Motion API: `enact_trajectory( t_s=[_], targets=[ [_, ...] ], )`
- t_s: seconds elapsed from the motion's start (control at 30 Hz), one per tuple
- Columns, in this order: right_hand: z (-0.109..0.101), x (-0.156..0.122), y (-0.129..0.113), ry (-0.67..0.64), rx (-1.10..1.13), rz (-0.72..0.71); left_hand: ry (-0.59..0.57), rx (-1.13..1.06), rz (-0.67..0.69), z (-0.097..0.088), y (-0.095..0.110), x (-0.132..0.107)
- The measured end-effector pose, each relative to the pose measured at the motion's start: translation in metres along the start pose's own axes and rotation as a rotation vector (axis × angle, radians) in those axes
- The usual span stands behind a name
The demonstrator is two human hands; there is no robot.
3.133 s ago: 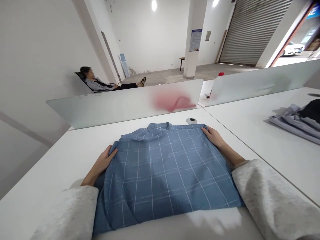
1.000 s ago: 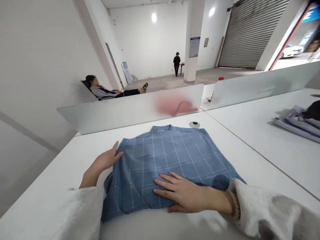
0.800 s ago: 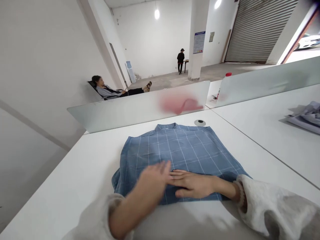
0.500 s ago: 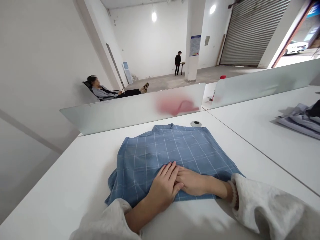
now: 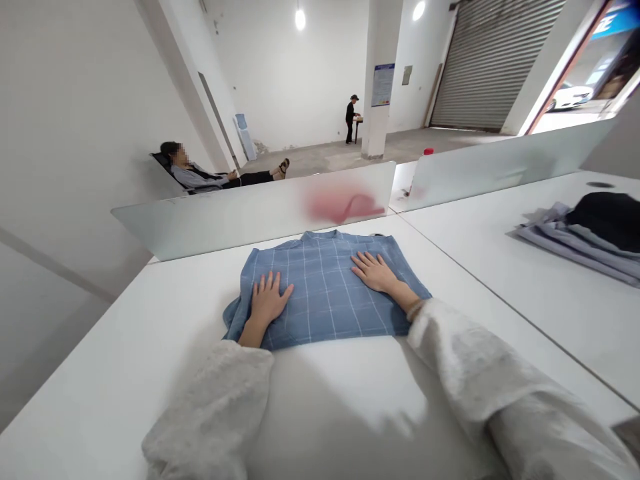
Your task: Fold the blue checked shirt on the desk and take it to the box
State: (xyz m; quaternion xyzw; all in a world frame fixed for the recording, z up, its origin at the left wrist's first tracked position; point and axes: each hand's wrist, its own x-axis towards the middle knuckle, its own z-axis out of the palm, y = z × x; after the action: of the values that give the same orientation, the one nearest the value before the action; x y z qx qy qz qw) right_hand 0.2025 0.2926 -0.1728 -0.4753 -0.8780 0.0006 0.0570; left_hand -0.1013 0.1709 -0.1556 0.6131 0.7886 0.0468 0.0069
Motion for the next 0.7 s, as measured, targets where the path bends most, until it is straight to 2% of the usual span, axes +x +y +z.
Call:
enact_trajectory(
  t_s=[0.13, 0.23, 0.4, 0.7],
  targets=[
    [0.001, 0.007, -0.006, -0.007, 0.002, 0.047, 0.098, -0.004, -0.141, 0.005, 0.004, 0.006],
    [0.000, 0.006, -0.010, -0.010, 0.015, 0.061, 0.126, 0.008, -0.180, 0.007, 0.009, -0.001],
    [0.000, -0.007, -0.011, -0.016, 0.033, 0.050, 0.139, 0.027, -0.198, 0.008, 0.012, -0.024],
    [-0.012, -0.051, -0.016, -0.028, 0.061, 0.009, 0.128, 0.029, -0.193, 0.006, 0.019, -0.068]
  ],
)
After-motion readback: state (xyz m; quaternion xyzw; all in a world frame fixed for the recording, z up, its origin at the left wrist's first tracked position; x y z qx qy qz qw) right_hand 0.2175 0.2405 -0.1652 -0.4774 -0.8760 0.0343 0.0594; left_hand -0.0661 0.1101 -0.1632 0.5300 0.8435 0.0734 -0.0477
